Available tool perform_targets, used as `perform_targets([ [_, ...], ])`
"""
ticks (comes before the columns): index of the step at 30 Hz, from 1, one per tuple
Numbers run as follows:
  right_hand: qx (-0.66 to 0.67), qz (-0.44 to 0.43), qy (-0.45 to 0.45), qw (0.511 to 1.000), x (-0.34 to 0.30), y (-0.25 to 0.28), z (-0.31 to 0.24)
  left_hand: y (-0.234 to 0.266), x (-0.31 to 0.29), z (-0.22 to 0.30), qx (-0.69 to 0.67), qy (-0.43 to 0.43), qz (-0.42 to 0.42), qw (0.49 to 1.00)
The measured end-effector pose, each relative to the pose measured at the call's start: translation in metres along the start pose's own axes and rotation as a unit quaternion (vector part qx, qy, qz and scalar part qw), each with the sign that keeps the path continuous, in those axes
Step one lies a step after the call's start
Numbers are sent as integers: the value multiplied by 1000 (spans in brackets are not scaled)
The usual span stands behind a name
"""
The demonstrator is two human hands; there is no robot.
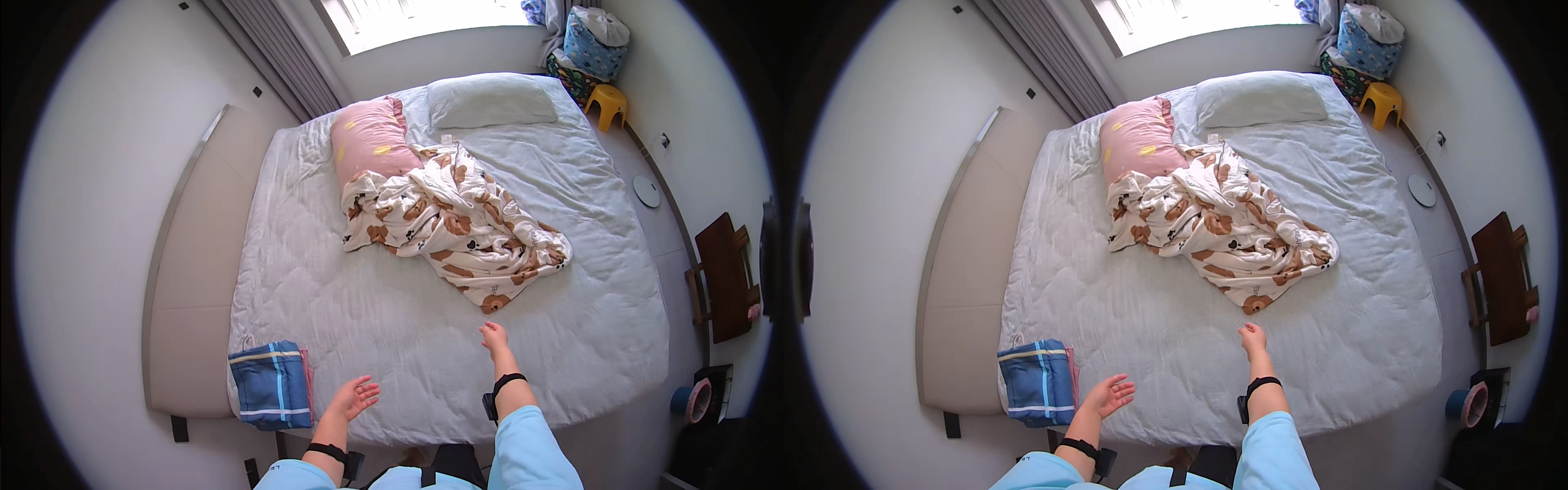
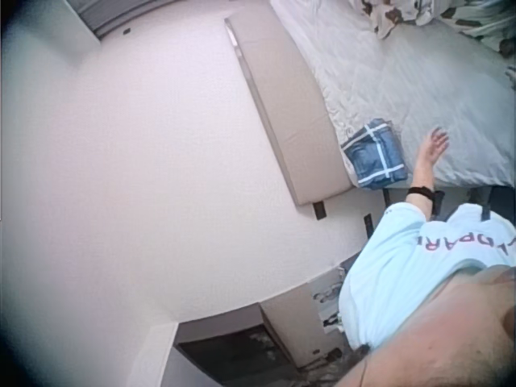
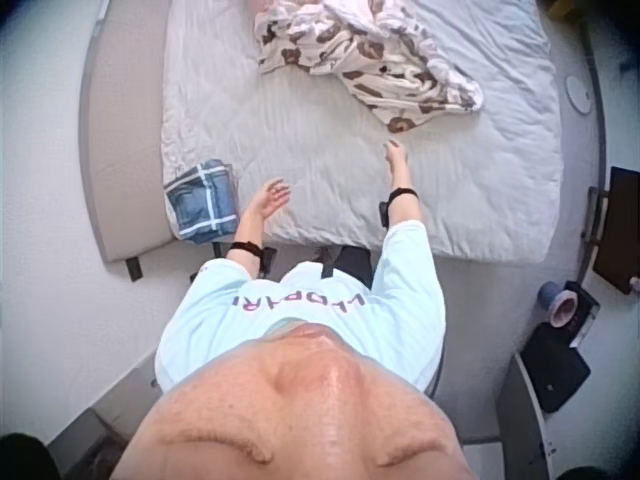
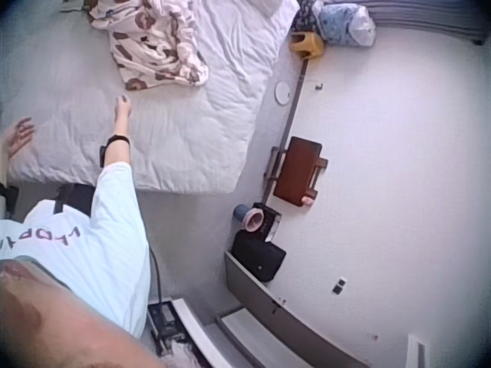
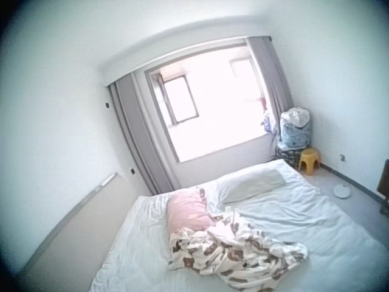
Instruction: Fold a blue striped pillowcase and a teddy-bear patterned duvet cover on a bed.
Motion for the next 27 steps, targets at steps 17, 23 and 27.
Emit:
perform_targets([
  [17, 363, 17, -122, 924, 49, -17, -102, -67, 26, 16, -114, -30, -25, 993],
  [23, 225, -84, 93, 966, -97, -40, -109, -58, 17, 2, -111, -14, -47, 993],
  [27, 188, -289, 179, 921, -211, -39, -109, -95, 3, -15, -95, 48, -151, 983],
])
Point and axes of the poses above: each hand's wrist, its own x-axis towards the middle knuckle, its own y-axis out of the back of the hand, z = x × y, the point moved 3 cm from there along x, towards the middle knuckle, and after that the axes turned 4 degrees about z, right-handed, at the moved point
